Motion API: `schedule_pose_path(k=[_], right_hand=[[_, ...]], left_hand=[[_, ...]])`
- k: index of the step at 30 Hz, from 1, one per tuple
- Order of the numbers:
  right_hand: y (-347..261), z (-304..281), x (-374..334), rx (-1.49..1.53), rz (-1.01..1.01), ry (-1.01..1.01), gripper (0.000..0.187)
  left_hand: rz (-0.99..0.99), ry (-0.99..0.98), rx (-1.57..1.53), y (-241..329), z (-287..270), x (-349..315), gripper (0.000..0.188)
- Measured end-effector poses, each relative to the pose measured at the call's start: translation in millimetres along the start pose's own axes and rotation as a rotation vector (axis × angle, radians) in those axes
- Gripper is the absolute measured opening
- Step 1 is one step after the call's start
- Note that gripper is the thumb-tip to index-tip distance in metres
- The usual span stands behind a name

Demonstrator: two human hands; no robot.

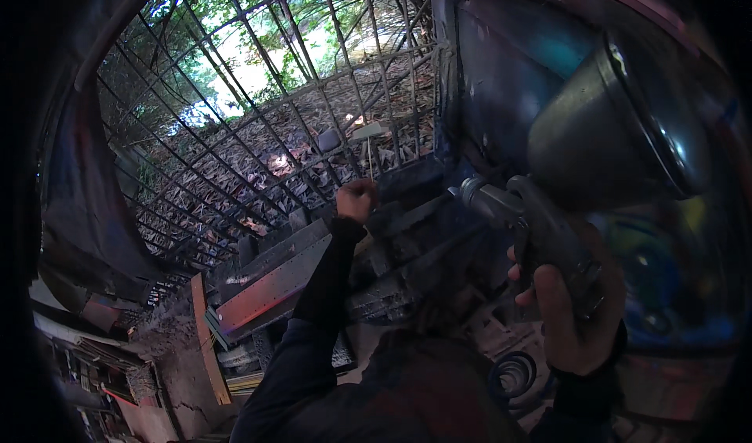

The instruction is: The person uses a spray gun to apply paint to a small, light-colored rectangular object. They hold the object with their left hand and operate the spray gun with their right hand, moving the tool back and forth to cover the surface. The person rotates the object to paint different sides.

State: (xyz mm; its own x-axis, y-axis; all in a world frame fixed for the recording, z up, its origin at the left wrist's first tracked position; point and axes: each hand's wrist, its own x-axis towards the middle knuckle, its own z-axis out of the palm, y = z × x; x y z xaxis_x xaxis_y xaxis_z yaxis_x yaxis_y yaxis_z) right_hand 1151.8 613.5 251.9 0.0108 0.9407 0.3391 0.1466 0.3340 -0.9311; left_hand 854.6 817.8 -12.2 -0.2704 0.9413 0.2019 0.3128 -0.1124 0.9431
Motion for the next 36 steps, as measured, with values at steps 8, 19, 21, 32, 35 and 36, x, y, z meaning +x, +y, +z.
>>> schedule_pose_path(k=[8,19,21,32,35,36], right_hand=[[10.0,-0.5,4.2,-0.098,0.007,0.01,0.029],[33.5,4.7,15.5,-0.128,0.189,0.062,0.038],[35.0,5.8,17.0,-0.139,0.192,0.062,0.038],[33.0,36.0,21.2,-0.124,0.055,-0.052,0.035],[30.7,42.3,24.3,-0.149,-0.015,-0.105,0.036],[28.1,45.4,25.4,-0.141,-0.031,-0.116,0.037]], left_hand=[[0.053,0.136,0.051,34.0,-4.4,-14.6,0.016],[0.318,0.283,0.149,29.8,-1.4,-20.1,0.005],[0.305,0.268,0.148,28.8,1.8,-21.6,0.004],[0.33,0.232,0.129,33.2,22.8,-23.9,0.005],[0.315,0.221,0.142,30.5,27.9,-23.8,0.005],[0.315,0.219,0.146,27.1,30.1,-23.4,0.004]])
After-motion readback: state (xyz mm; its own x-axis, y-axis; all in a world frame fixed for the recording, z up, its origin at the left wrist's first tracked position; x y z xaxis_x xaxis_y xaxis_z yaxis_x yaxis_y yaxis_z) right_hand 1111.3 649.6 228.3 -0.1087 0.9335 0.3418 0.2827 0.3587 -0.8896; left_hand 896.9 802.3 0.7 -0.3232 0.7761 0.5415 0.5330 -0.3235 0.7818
